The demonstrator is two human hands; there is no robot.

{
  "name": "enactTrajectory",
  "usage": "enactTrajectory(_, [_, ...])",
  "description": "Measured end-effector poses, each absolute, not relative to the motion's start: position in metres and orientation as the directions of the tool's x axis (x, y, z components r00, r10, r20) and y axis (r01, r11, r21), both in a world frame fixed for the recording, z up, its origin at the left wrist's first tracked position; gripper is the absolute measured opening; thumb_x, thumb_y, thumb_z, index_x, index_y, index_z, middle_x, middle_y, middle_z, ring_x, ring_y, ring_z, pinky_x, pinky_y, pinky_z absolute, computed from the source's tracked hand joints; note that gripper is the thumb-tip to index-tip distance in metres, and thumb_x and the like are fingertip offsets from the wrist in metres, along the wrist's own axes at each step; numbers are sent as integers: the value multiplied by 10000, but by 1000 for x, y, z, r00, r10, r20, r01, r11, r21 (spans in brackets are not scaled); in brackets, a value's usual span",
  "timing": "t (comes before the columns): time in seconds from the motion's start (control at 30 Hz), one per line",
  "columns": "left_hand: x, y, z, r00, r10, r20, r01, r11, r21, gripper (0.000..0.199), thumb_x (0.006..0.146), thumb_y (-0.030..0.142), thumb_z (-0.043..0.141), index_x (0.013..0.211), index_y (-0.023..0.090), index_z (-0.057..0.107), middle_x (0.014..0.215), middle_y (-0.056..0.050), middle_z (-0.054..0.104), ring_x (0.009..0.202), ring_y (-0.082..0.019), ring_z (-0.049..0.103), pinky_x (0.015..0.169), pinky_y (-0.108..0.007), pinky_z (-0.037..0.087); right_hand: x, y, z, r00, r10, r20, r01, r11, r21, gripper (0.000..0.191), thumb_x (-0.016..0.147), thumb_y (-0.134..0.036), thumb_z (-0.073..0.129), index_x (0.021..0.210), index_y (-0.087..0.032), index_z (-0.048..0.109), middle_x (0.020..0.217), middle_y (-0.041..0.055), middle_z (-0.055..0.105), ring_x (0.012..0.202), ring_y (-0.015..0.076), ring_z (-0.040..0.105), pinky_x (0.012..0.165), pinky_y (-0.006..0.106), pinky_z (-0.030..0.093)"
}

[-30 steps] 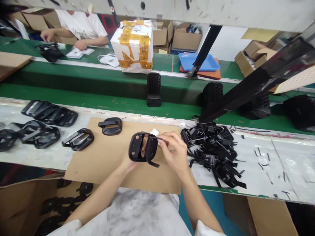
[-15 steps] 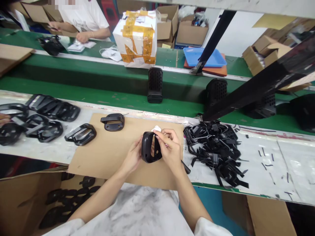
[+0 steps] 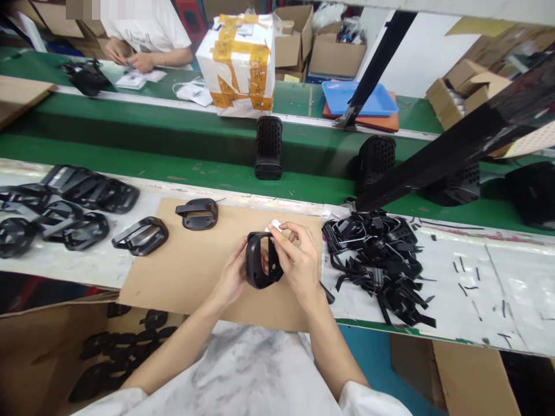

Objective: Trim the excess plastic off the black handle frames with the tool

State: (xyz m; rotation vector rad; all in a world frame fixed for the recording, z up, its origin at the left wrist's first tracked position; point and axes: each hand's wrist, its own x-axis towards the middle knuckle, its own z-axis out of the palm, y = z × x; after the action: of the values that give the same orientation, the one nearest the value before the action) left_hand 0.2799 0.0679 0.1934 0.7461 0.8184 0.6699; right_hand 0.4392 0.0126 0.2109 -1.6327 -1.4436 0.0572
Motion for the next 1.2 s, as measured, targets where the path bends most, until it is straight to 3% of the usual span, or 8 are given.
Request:
enactTrajectory(0.1, [281, 68, 193, 515, 742, -429, -259, 612, 747, 562, 815, 578, 789, 1231, 235, 632, 848, 2, 663, 682, -143, 607, 617, -236, 464, 434, 10, 209, 301, 844, 445, 680, 137, -720, 403, 1065, -206, 505, 1394, -367, 672, 1257, 89, 640, 1113, 217, 626, 964, 400, 545])
enactTrajectory(0.23, [283, 70, 194, 472, 823, -317, -267, 476, 838, 433, 892, 547, 723, 1149, 212, 625, 819, 13, 593, 670, -123, 546, 655, -248, 469, 426, -1, 205, 335, 907, 254, 445, 85, -891, 417, 1092, -363, 453, 1492, -377, 570, 1510, 67, 495, 1427, 247, 480, 1185, 454, 429])
enactTrajectory(0.4, [284, 64, 194, 509, 817, -270, -312, 468, 827, 310, 939, 480, 677, 1035, 218, 544, 732, 47, 477, 639, -121, 487, 656, -261, 460, 413, -9, 202, 256, 957, 133, 258, 64, -964, 873, 954, -628, 627, 1667, -327, 223, 1698, 76, 293, 1575, 309, 285, 1283, 514, 290])
enactTrajectory(0.6, [277, 71, 202, 642, 631, -436, -351, 747, 564, 338, 890, 482, 689, 843, 172, 563, 696, 10, 515, 628, -122, 494, 631, -241, 444, 407, -5, 203, 339, 933, 120, 243, 36, -969, 606, 980, -432, 669, 1536, -299, 469, 1581, 89, 477, 1488, 276, 433, 1258, 479, 333])
enactTrajectory(0.83, [272, 86, 205, 790, 370, -489, -294, 928, 228, 308, 987, 336, 605, 772, 119, 638, 648, -1, 487, 594, -112, 508, 649, -249, 478, 413, -13, 204, 325, 945, 23, 49, 7, -999, 568, 971, -481, 656, 1481, -275, 515, 1508, 83, 555, 1404, 297, 523, 1206, 466, 393])
enactTrajectory(0.97, [270, 78, 201, 787, 422, -450, -353, 907, 231, 313, 978, 313, 622, 738, 116, 661, 628, -12, 502, 606, -121, 511, 683, -271, 496, 418, -14, 208, 267, 964, 24, 3, 24, -1000, 554, 975, -527, 621, 1461, -280, 524, 1487, 81, 562, 1334, 301, 571, 1152, 459, 446])
enactTrajectory(1.1, [268, 75, 203, 780, 469, -415, -363, 879, 310, 312, 913, 355, 724, 709, 126, 668, 607, -12, 517, 614, -125, 514, 673, -255, 476, 418, -10, 212, 265, 959, 96, 71, 80, -994, 526, 945, -514, 679, 1400, -272, 576, 1489, 86, 567, 1422, 312, 500, 1213, 470, 379])
enactTrajectory(1.2, [271, 75, 203, 710, 538, -454, -369, 833, 411, 346, 886, 445, 760, 742, 139, 682, 633, -10, 548, 661, -129, 539, 690, -242, 465, 416, -7, 208, 312, 948, 55, 17, 53, -998, 515, 938, -498, 688, 1389, -271, 593, 1439, 87, 608, 1356, 315, 561, 1155, 471, 445])
